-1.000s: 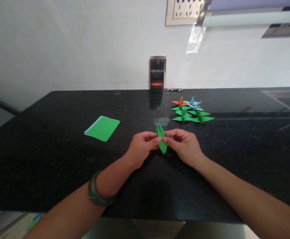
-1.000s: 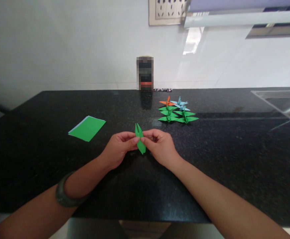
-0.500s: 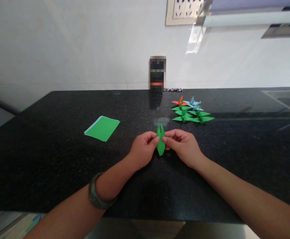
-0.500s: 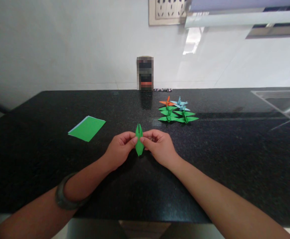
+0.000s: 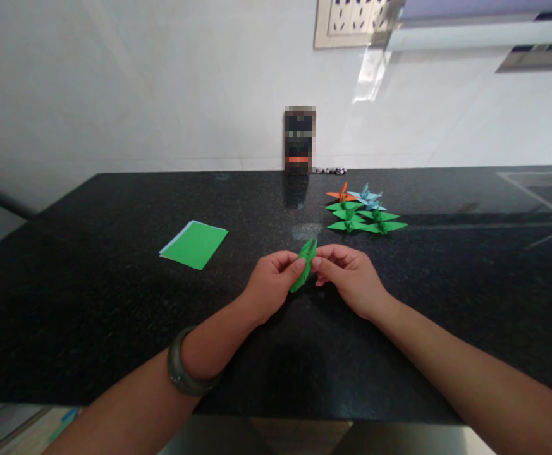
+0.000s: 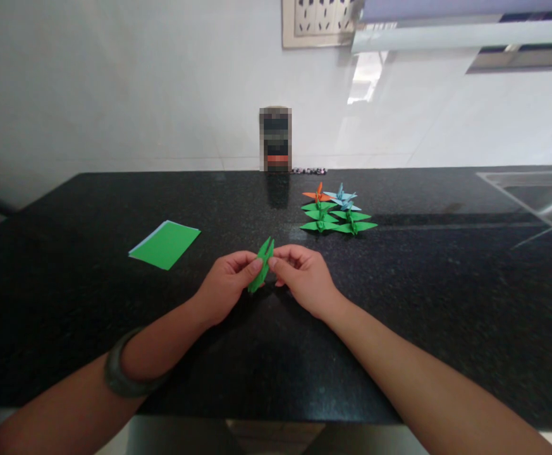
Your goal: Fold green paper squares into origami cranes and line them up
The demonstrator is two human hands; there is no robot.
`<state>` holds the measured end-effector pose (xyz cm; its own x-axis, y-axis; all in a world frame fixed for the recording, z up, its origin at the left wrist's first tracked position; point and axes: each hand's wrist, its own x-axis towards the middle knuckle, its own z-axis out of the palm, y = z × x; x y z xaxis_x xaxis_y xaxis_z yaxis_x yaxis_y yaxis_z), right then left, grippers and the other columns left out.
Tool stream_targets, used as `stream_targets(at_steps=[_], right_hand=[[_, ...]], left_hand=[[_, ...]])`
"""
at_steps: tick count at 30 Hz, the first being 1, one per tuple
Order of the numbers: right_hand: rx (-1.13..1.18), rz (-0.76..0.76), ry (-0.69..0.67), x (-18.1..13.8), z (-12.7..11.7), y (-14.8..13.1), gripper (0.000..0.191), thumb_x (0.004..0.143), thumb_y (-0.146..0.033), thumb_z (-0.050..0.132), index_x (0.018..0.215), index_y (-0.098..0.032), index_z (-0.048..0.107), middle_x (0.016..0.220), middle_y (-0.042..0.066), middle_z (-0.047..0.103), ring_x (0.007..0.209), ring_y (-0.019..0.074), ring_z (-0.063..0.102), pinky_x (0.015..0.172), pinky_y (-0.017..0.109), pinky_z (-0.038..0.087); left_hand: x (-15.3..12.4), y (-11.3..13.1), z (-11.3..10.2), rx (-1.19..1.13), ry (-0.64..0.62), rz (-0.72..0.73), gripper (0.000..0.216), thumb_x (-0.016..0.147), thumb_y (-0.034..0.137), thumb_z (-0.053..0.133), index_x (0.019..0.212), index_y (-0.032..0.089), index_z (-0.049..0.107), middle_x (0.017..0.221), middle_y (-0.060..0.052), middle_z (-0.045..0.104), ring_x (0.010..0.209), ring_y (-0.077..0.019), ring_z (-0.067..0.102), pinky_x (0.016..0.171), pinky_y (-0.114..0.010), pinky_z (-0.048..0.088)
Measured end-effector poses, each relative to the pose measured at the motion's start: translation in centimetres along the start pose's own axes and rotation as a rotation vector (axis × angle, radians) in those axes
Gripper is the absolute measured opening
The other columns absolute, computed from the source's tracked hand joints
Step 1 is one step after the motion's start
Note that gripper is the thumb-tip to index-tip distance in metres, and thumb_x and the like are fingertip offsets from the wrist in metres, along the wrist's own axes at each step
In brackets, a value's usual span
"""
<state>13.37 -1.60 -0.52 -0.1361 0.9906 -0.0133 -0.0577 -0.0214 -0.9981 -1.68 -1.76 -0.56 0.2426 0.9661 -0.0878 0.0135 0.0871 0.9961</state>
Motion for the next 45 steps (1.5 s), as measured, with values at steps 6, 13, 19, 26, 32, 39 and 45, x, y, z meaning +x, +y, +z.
stream_targets(at_steps=[6,13,19,26,32,39,45], right_hand=[[0.021,-0.017,-0.019,0.2,-0.3,0.2,0.015,0.066,-0.027,0.067,0.071,-0.015,0.061,0.056,-0.003,0.057,0.046,0.0069,0.050,0.046,0.021,0.043],[-0.029,-0.039,-0.018,0.1,-0.4,0.2,0.020,0.073,-0.033,0.060,0.066,-0.015,0.057,0.057,-0.002,0.056,0.047,0.0071,0.051,0.047,0.021,0.044],[0.013,-0.044,-0.031,0.4,-0.7,0.3,0.030,0.080,-0.042,0.053,0.066,-0.015,0.055,0.059,-0.001,0.054,0.050,0.0078,0.051,0.049,0.022,0.046],[-0.291,-0.369,-0.102,0.8,-1.6,0.2,0.026,0.073,-0.023,0.065,0.096,-0.021,0.053,0.079,0.000,0.055,0.065,0.0104,0.052,0.056,0.023,0.045],[-0.707,-0.633,-0.216,0.8,-2.3,-0.4,0.009,0.080,-0.014,0.054,0.085,-0.020,0.060,0.085,0.005,0.056,0.075,0.0136,0.053,0.063,0.026,0.045],[-0.743,-0.644,-0.239,0.9,-2.0,-0.8,0.010,0.082,-0.011,0.050,0.078,-0.017,0.057,0.077,0.005,0.055,0.075,0.0146,0.052,0.067,0.027,0.043],[-0.732,-0.624,-0.221,0.7,-1.7,-0.8,0.011,0.082,-0.011,0.049,0.076,-0.017,0.055,0.076,0.005,0.055,0.074,0.0145,0.051,0.067,0.027,0.042]], left_hand=[[-0.1,0.2,0.3,-0.049,-0.070,-0.083,0.029,0.073,0.041,0.060,0.070,0.012,0.057,0.055,0.002,0.055,0.048,-0.0071,0.048,0.049,-0.020,0.037],[-0.2,0.1,0.1,-0.088,-0.170,-0.077,0.031,0.068,0.043,0.065,0.069,0.013,0.056,0.058,0.003,0.054,0.050,-0.0069,0.049,0.052,-0.021,0.042],[-0.2,-0.1,0.0,0.028,-0.172,-0.008,0.023,0.074,0.036,0.059,0.069,0.014,0.053,0.059,0.003,0.054,0.053,-0.0075,0.052,0.055,-0.021,0.042],[0.0,-0.5,-0.2,0.376,-0.107,0.075,0.019,0.081,0.031,0.049,0.072,0.015,0.056,0.062,0.001,0.059,0.049,-0.0093,0.054,0.051,-0.022,0.041],[0.1,-0.1,-0.5,0.689,-0.038,0.240,0.018,0.082,0.024,0.047,0.073,0.017,0.061,0.065,0.000,0.062,0.060,-0.0124,0.056,0.058,-0.023,0.041],[0.0,-0.1,-0.4,0.827,-0.038,0.311,0.019,0.083,0.028,0.049,0.086,0.018,0.065,0.084,-0.004,0.068,0.079,-0.0179,0.060,0.072,-0.028,0.042],[-0.1,0.1,-0.4,0.861,-0.044,0.321,0.023,0.085,0.029,0.046,0.083,0.017,0.066,0.083,-0.005,0.068,0.078,-0.0180,0.060,0.072,-0.028,0.041]])
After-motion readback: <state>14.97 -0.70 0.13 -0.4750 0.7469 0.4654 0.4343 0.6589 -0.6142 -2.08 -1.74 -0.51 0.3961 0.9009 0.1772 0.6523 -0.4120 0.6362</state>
